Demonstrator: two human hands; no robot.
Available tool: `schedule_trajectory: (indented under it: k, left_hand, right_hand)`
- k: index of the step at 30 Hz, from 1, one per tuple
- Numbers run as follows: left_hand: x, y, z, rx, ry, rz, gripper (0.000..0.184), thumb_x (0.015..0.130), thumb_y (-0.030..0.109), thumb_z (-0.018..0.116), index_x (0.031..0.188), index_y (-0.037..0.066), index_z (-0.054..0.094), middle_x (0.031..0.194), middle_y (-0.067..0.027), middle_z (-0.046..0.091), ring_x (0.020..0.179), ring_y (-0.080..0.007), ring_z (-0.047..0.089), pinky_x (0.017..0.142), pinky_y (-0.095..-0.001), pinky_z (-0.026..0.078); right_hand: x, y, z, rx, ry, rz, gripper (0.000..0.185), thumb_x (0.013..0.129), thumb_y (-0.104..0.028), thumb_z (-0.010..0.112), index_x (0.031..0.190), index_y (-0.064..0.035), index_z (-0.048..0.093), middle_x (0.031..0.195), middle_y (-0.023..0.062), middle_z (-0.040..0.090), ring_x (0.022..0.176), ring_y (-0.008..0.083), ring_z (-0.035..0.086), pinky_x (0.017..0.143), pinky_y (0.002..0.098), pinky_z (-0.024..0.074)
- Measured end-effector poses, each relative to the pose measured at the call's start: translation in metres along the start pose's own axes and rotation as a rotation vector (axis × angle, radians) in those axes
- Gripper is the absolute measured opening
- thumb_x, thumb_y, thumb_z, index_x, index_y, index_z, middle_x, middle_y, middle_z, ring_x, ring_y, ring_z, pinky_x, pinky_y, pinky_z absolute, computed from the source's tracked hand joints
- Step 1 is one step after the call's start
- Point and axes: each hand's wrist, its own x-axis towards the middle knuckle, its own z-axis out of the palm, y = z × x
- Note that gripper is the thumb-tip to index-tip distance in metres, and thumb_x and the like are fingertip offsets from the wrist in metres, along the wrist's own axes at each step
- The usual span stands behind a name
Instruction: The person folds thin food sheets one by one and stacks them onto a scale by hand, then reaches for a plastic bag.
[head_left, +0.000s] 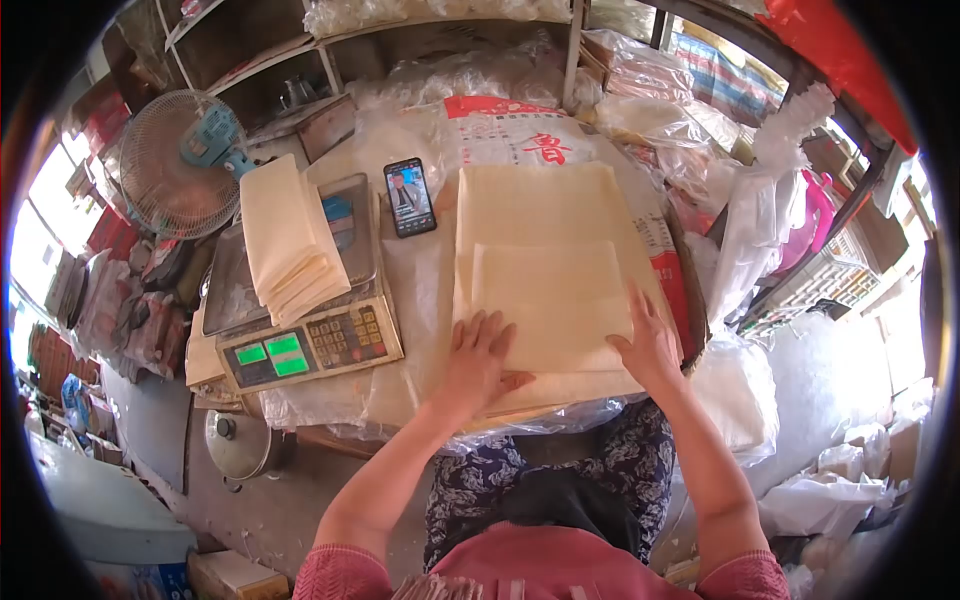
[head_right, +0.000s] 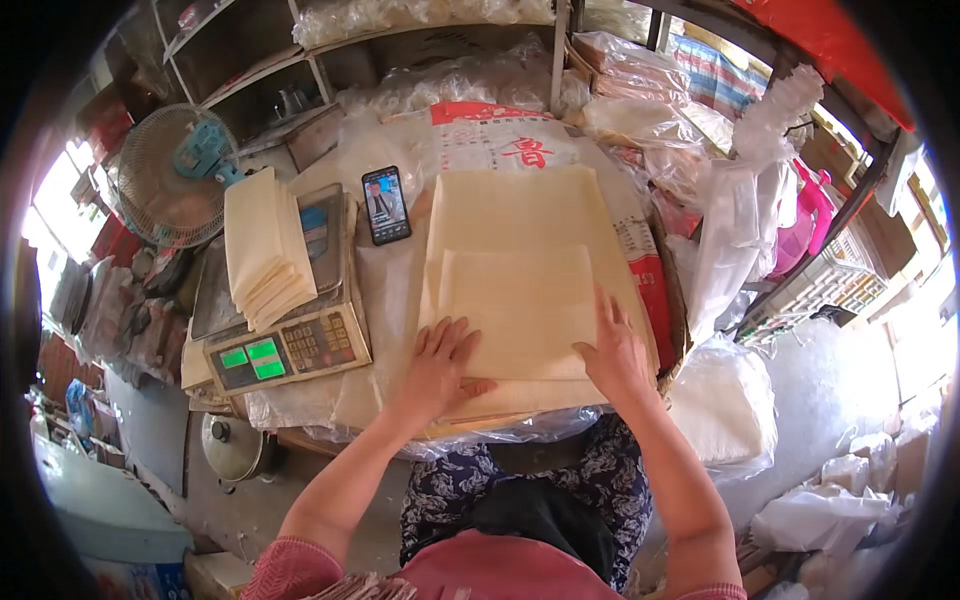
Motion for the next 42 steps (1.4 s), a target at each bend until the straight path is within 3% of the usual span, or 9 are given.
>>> schedule_trajectory:
  k: [5,8,13,15,25,32,36,39,42]
  left_hand:
    - [0.009,-0.034,0.002,-0.037,-0.083,0.060,0.054,0.077,0.031,0.075,0.118,0.003,0.055,0.112,-0.0141,0.062,0.109,-0.0298,0.058,0.105,-0.0444,0.036]
    - [0.010,-0.043,-0.015,-0.459,-0.147,-0.242,0.048,0.079,0.027,0.073,0.116,0.002,0.054,0.091,-0.0117,0.066,0.089,-0.0279,0.064,0.100,-0.0446,0.040]
    - [0.031,-0.020,-0.022,-0.756,0.064,-0.766,0.050,0.080,0.020,0.074,0.122,0.003,0.052,0.099,-0.0134,0.067,0.091,-0.0310,0.065,0.094,-0.0436,0.045]
    - [0.043,-0.020,-0.002,-0.386,0.190,-0.491,0.052,0.086,0.026,0.068,0.129,0.004,0.048,0.121,-0.0170,0.057,0.110,-0.0316,0.057,0.099,-0.0450,0.041]
    - [0.053,-0.026,0.047,0.052,-0.041,-0.204,0.058,0.094,0.041,0.048,0.142,0.008,0.040,0.147,-0.0190,0.036,0.137,-0.0301,0.032,0.112,-0.0534,0.021]
    - [0.047,0.017,-0.013,-0.081,-0.358,-0.357,0.052,0.091,0.044,0.053,0.116,-0.002,0.057,0.112,-0.0186,0.061,0.111,-0.0310,0.056,0.094,-0.0446,0.044]
    - [0.026,0.045,-0.024,-0.464,-0.433,-0.440,0.049,0.089,0.030,0.061,0.129,0.003,0.052,0.119,-0.0141,0.060,0.109,-0.0255,0.058,0.086,-0.0346,0.049]
    - [0.000,0.040,-0.009,-1.670,0.298,-0.571,0.061,0.084,0.007,0.063,0.141,0.003,0.041,0.132,-0.0095,0.055,0.115,-0.0188,0.055,0.092,-0.0312,0.047]
    - [0.001,0.004,-0.079,-1.544,0.672,-0.476,0.084,0.076,-0.012,0.056,0.151,0.005,0.023,0.141,-0.0078,0.047,0.123,-0.0179,0.050,0.102,-0.0319,0.042]
  right_hand:
    - [-0.004,-0.007,-0.023,-0.256,-0.331,-0.369,0.078,0.076,-0.031,0.075,0.141,-0.0076,0.040,0.146,0.0186,0.039,0.139,0.0332,0.031,0.115,0.0407,0.0263]
    - [-0.004,0.016,-0.039,-0.005,-0.351,-0.474,0.063,0.081,-0.032,0.071,0.134,-0.0049,0.050,0.132,0.0185,0.054,0.125,0.0328,0.050,0.104,0.0405,0.0397]
    - [0.004,0.023,-0.024,0.241,-0.186,0.241,0.040,0.087,-0.037,0.065,0.100,0.0007,0.065,0.072,0.0151,0.063,0.070,0.0281,0.065,0.064,0.0397,0.0487]
    - [0.022,0.017,-0.014,0.146,-0.118,0.310,0.037,0.087,-0.036,0.065,0.093,0.0008,0.066,0.067,0.0162,0.060,0.069,0.0285,0.065,0.064,0.0400,0.0479]
    - [0.027,0.031,0.053,-0.425,0.122,-0.255,0.067,0.087,-0.030,0.064,0.142,-0.0060,0.035,0.142,0.0232,0.039,0.132,0.0363,0.036,0.108,0.0433,0.0301]
    - [0.024,-0.011,-0.016,0.340,-0.079,0.524,0.059,0.084,-0.021,0.067,0.135,-0.0004,0.044,0.116,0.0145,0.063,0.107,0.0296,0.061,0.093,0.0366,0.0473]
    - [0.010,-0.019,0.035,0.904,-0.147,0.118,0.060,0.084,-0.011,0.068,0.137,0.0010,0.042,0.117,0.0088,0.061,0.101,0.0185,0.061,0.086,0.0311,0.0490]
    - [0.011,-0.085,0.014,1.180,-0.268,0.139,0.059,0.088,-0.007,0.065,0.140,-0.0005,0.039,0.122,0.0089,0.058,0.103,0.0147,0.059,0.087,0.0281,0.0484]
    - [0.009,-0.135,-0.012,1.223,-0.338,-0.043,0.055,0.092,-0.007,0.060,0.142,0.0000,0.036,0.124,0.0136,0.058,0.103,0.0168,0.062,0.086,0.0284,0.0498]
